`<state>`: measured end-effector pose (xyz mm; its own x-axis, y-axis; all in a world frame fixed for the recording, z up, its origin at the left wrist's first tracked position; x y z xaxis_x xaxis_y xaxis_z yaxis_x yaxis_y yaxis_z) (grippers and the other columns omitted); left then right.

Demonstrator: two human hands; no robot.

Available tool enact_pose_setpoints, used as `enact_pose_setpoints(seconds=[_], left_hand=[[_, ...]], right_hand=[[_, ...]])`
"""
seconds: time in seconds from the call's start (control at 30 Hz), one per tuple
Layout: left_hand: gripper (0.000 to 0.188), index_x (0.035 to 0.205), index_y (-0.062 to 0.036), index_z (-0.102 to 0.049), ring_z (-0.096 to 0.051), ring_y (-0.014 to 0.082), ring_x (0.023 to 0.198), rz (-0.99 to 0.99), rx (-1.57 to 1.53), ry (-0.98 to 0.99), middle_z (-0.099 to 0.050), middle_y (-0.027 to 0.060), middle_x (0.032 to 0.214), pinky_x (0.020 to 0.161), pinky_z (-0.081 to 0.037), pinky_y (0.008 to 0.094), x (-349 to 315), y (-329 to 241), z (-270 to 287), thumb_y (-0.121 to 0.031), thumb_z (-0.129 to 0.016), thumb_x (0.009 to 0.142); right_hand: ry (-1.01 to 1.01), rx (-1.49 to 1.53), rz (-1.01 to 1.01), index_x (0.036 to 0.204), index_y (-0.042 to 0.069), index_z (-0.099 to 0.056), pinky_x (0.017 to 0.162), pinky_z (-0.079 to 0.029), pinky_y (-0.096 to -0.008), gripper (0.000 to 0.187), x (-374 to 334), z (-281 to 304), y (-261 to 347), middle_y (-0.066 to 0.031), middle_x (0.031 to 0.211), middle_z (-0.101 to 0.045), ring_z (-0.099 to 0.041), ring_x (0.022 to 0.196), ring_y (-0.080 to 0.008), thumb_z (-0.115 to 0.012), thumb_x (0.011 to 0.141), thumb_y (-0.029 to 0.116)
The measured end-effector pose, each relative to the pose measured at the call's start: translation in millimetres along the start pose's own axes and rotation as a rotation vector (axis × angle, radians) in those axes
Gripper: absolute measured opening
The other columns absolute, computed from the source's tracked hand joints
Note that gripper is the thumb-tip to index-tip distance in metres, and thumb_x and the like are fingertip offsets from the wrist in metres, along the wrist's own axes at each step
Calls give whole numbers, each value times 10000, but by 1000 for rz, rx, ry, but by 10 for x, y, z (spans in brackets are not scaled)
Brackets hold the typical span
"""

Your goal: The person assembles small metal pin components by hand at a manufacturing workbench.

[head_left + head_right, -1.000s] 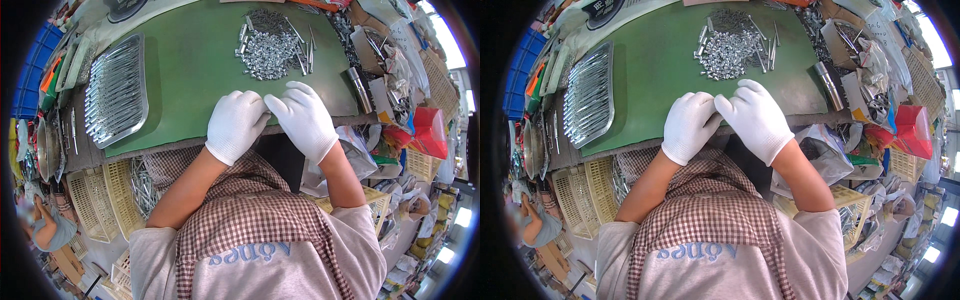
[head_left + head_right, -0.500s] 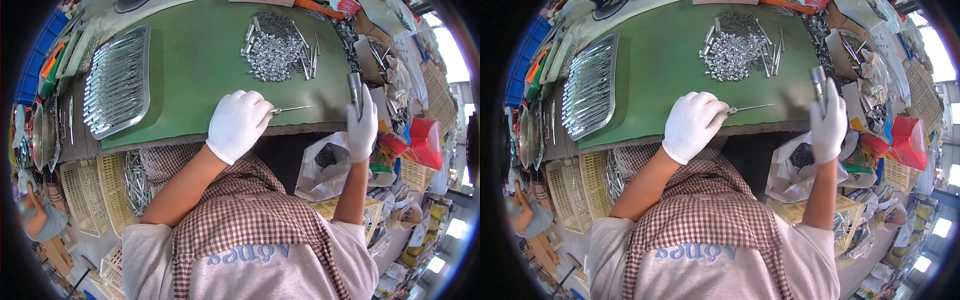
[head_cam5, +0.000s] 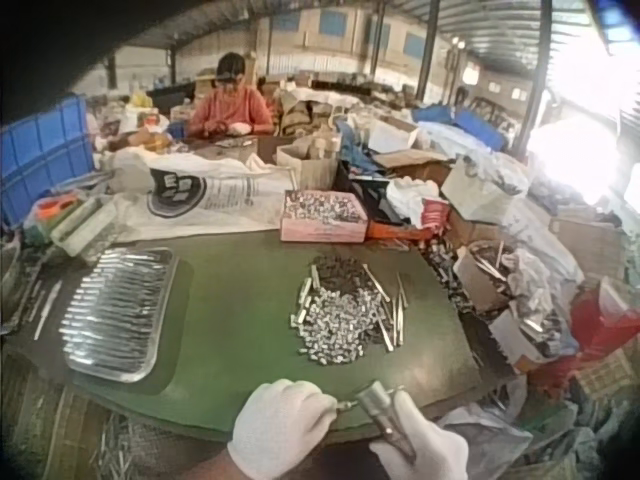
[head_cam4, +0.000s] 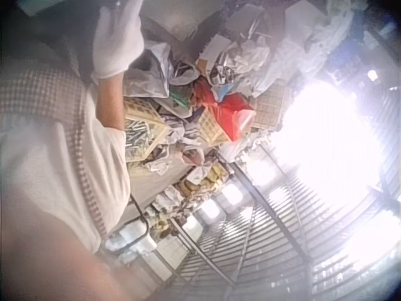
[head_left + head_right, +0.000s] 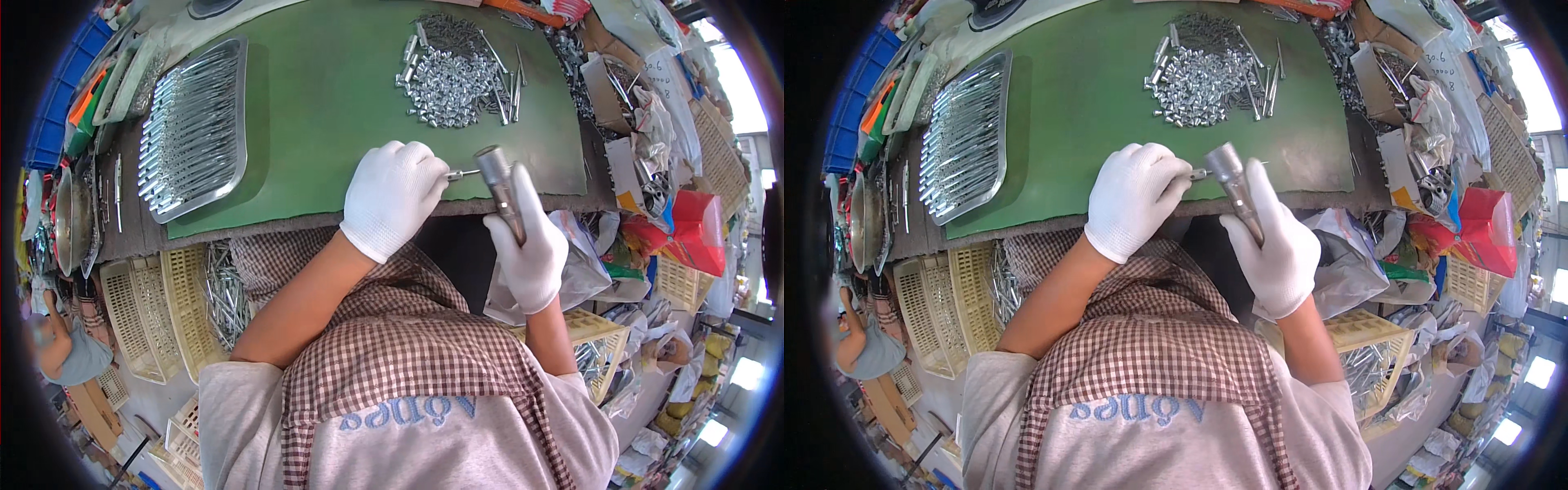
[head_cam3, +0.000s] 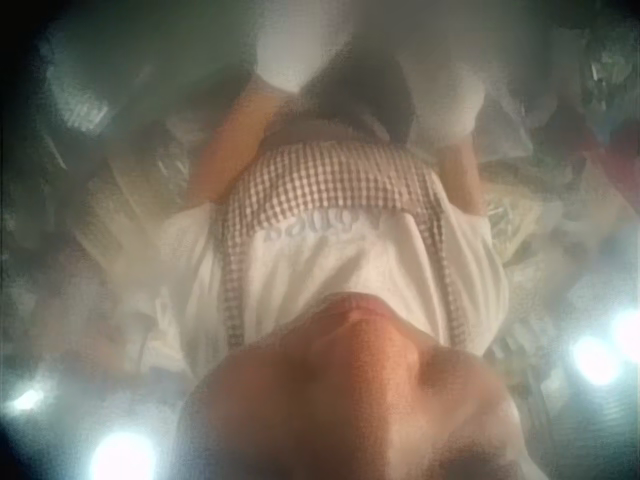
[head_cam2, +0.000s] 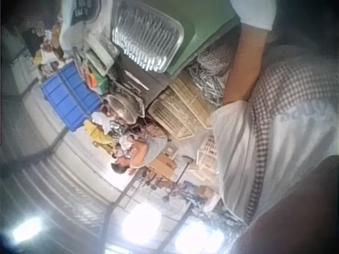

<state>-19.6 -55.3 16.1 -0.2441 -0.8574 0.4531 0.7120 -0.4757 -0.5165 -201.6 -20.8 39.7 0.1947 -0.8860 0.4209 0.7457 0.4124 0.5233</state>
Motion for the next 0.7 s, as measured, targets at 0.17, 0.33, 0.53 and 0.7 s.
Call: enact_pose_setpoints(seconds=[0.17,0.33,0.53,0.7], left_hand=[[104,860,-108,-688,-613,278,787,-8,-2,11,-641,48,852,709,-481,411,1,6,2,-129,-744,775],[110,852,-108,-687,-614,274,777,-33,19,-23,-640,45,848,699,-480,407,7,-13,1,-128,-749,764],[107,841,-112,-688,-615,263,768,-28,26,-33,-635,38,832,690,-480,402,-31,1,29,-123,-754,758],[119,865,-116,-701,-611,270,763,-35,10,-19,-628,43,825,694,-482,406,5,-7,-12,-128,-750,757]], right_hand=[[333,-274,-130,1445,83,-522,641,-557,-358,713,9,-147,-14,-166,886,-719,-710,712,-313,-803,794,152],[63,-34,-71,1453,126,-518,624,-543,-390,680,-48,-95,17,-166,807,-706,-699,684,-328,-774,828,208],[-14,-232,-383,1454,135,-499,672,-541,-409,601,194,211,-528,-189,858,-706,-705,746,-350,-690,911,307],[-185,-718,-201,1269,110,-622,778,-520,-466,396,476,576,-1388,-171,966,-686,-659,868,-381,-660,933,316]])
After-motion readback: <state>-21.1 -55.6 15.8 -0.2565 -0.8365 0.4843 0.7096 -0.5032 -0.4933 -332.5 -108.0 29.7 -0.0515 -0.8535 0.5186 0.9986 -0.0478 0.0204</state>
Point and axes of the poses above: each hand's wrist, its own x-axis towards the middle knuckle, its own z-axis out of the back of the hand, y = z × x, the point moved 6 cm from there along x, towards the middle knuckle
